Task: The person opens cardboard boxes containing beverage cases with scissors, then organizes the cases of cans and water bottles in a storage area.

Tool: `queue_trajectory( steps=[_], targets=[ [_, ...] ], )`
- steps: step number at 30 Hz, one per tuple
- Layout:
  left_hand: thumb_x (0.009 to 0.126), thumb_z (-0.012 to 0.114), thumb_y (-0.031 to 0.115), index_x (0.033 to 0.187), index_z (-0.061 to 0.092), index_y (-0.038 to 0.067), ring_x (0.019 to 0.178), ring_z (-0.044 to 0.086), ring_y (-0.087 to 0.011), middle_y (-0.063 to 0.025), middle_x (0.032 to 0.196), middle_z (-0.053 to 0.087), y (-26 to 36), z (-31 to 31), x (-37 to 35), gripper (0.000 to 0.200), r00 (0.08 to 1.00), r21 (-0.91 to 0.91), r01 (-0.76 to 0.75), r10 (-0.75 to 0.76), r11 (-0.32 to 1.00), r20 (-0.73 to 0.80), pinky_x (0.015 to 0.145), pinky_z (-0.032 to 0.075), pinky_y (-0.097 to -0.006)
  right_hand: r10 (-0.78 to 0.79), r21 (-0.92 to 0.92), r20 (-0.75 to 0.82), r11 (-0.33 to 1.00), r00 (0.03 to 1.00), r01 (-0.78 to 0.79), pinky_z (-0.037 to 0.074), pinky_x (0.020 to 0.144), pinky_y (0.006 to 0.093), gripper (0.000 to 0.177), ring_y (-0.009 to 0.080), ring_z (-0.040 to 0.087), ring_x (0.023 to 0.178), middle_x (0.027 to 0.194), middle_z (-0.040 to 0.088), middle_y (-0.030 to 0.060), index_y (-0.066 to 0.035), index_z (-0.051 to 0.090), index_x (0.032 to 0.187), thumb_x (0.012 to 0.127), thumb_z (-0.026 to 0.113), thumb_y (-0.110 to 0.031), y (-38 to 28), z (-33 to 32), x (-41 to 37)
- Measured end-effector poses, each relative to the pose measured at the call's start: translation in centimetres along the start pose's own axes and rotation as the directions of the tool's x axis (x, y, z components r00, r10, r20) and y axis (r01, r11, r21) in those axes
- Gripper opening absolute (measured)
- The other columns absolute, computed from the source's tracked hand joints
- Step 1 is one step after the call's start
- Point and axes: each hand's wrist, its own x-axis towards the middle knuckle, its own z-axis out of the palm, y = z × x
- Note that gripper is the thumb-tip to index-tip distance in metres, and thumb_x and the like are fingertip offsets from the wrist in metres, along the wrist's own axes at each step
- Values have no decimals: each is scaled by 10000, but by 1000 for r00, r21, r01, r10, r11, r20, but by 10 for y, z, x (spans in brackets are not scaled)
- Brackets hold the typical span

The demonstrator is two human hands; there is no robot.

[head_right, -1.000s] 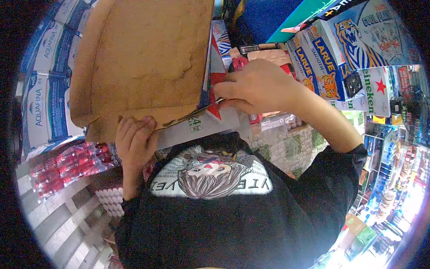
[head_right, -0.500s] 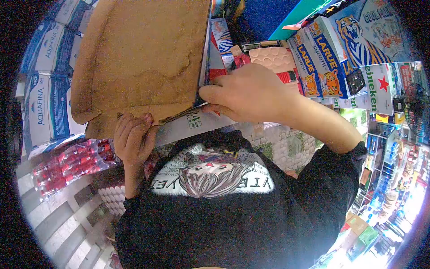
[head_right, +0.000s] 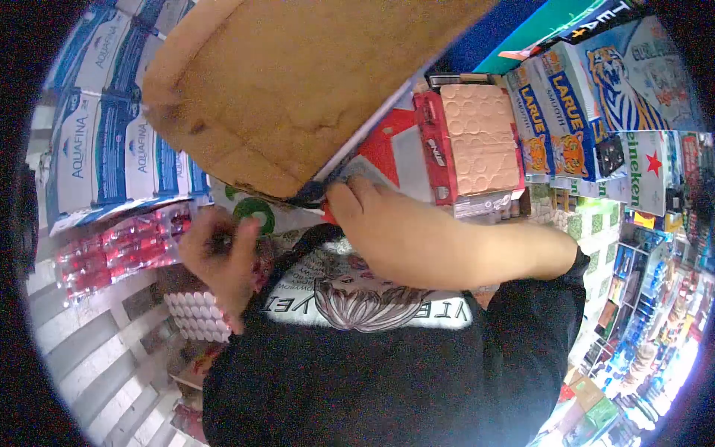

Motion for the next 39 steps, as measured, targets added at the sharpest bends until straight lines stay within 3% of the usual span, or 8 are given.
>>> queue_trajectory(
  steps=[2,4,8,13,16,28,34,39],
  targets=[
    [626,669,166,607,482,14,436,401,-100,-39,511,468,-1,4,-9,241,902,-380,311,-144,871,407,413,316,-215,-19,-63,89,998,996,25,391,700,347,295,297,442,777,799,447,195,86,413,850,609,489,-65,-7,-2,3],
    [643,654,167,616,487,-2,455,405,-85,-38,513,475,1,11,-9,239,892,-452,372,-178,811,415,418,318,-214,93,184,-51,979,994,-83,401,640,361,256,309,465,736,786,453,187,68,413,841,651,493,-83,-10,2,5],
    [702,601,175,661,509,-32,484,409,-68,-38,520,492,9,20,0,231,857,-551,504,-305,666,415,431,326,-215,320,264,32,911,947,-317,376,628,386,325,348,462,755,815,445,205,41,396,952,705,529,-124,-18,12,4],
    [762,512,133,697,510,-49,511,431,-78,-78,560,511,6,20,-2,193,827,-436,491,-247,754,505,464,346,-240,393,271,-64,892,917,-363,368,557,405,268,368,473,668,702,476,197,20,393,919,718,511,-113,-25,16,3],
    [771,488,130,702,490,-40,489,450,-132,-109,564,499,10,23,-1,184,890,-573,422,-199,703,411,461,347,-264,398,311,-96,883,912,-352,366,540,410,253,378,475,650,686,482,201,17,386,911,723,503,-106,-25,19,2],
    [743,440,37,701,488,11,487,444,-294,-131,563,444,-7,28,1,69,950,-395,-52,168,917,264,448,335,-304,422,266,-77,882,903,-389,369,503,419,231,383,487,608,666,484,207,14,373,875,725,497,-111,-19,17,4],
    [758,428,42,681,481,8,447,446,-207,-90,540,455,-5,39,-6,100,994,-452,11,41,892,106,427,330,-276,214,36,-217,977,952,-211,419,447,377,217,319,517,515,559,487,160,47,387,834,685,480,-81,-10,2,16],
    [790,402,52,704,485,13,443,443,-116,-37,529,476,7,47,-6,125,978,-709,150,-209,689,4,411,333,-259,129,-46,-180,989,975,-139,417,427,375,236,305,528,488,562,505,144,34,401,860,670,477,-83,-1,-9,27]
  ],
)
